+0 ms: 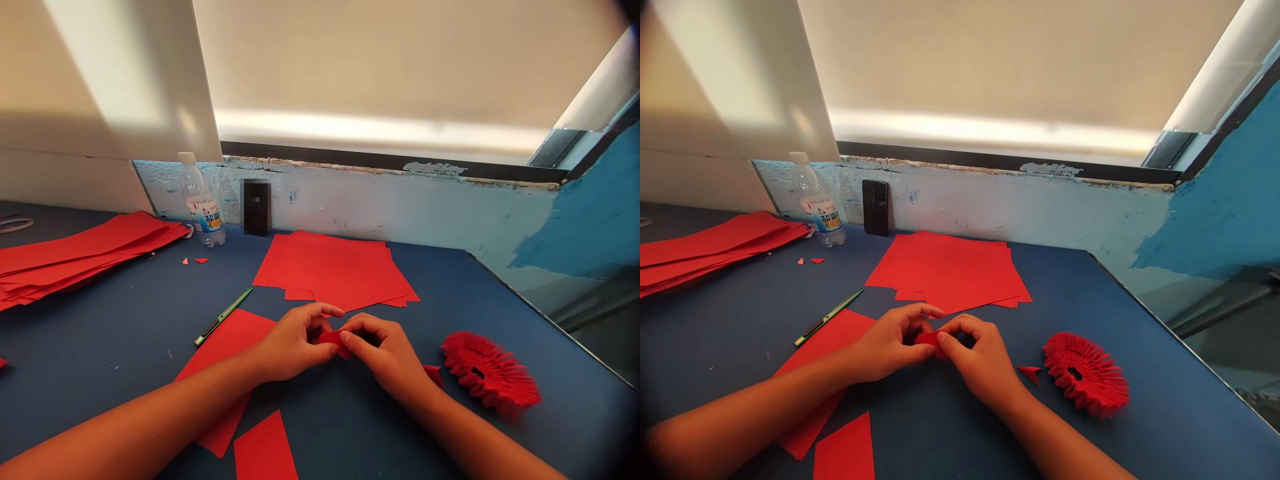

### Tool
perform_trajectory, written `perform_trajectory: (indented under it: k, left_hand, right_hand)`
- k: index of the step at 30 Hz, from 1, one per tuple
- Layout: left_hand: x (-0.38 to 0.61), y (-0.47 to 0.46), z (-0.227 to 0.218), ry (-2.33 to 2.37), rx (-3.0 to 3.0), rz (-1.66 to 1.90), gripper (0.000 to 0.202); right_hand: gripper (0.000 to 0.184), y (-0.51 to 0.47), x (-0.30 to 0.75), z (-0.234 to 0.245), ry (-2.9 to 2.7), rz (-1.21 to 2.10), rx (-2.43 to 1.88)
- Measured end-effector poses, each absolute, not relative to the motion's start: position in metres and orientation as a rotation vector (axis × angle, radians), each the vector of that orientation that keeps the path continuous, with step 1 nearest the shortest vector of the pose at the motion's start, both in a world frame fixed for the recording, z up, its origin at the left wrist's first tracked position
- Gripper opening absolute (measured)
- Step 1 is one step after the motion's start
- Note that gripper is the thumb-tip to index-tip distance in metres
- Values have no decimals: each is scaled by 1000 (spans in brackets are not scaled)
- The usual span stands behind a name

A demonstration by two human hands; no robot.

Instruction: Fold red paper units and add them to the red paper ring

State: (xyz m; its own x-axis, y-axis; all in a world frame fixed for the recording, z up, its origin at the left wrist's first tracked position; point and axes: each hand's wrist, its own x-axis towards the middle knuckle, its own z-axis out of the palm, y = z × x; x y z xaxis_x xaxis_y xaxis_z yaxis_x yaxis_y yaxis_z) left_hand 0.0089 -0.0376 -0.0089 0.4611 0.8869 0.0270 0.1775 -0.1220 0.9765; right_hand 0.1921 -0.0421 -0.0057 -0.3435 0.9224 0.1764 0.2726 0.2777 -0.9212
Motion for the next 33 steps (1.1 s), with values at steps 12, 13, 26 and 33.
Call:
perform_trajectory:
  k: [12,13,26,33]
  left_hand:
    - [7,-35,-8,964,1339,962,36]
    - [7,-34,-9,957,1310,988,36]
    - [4,-33,-6,963,1316,963,28]
    - [3,-32,-8,1077,1563,870,24]
  right_hand:
    - [15,-42,192,-6,-1665,1051,-1194]
    - [15,-42,191,-6,-1671,1020,-1210]
    - [14,-38,194,-11,-1766,937,-1187]
    - [16,-39,193,-10,-1791,908,-1178]
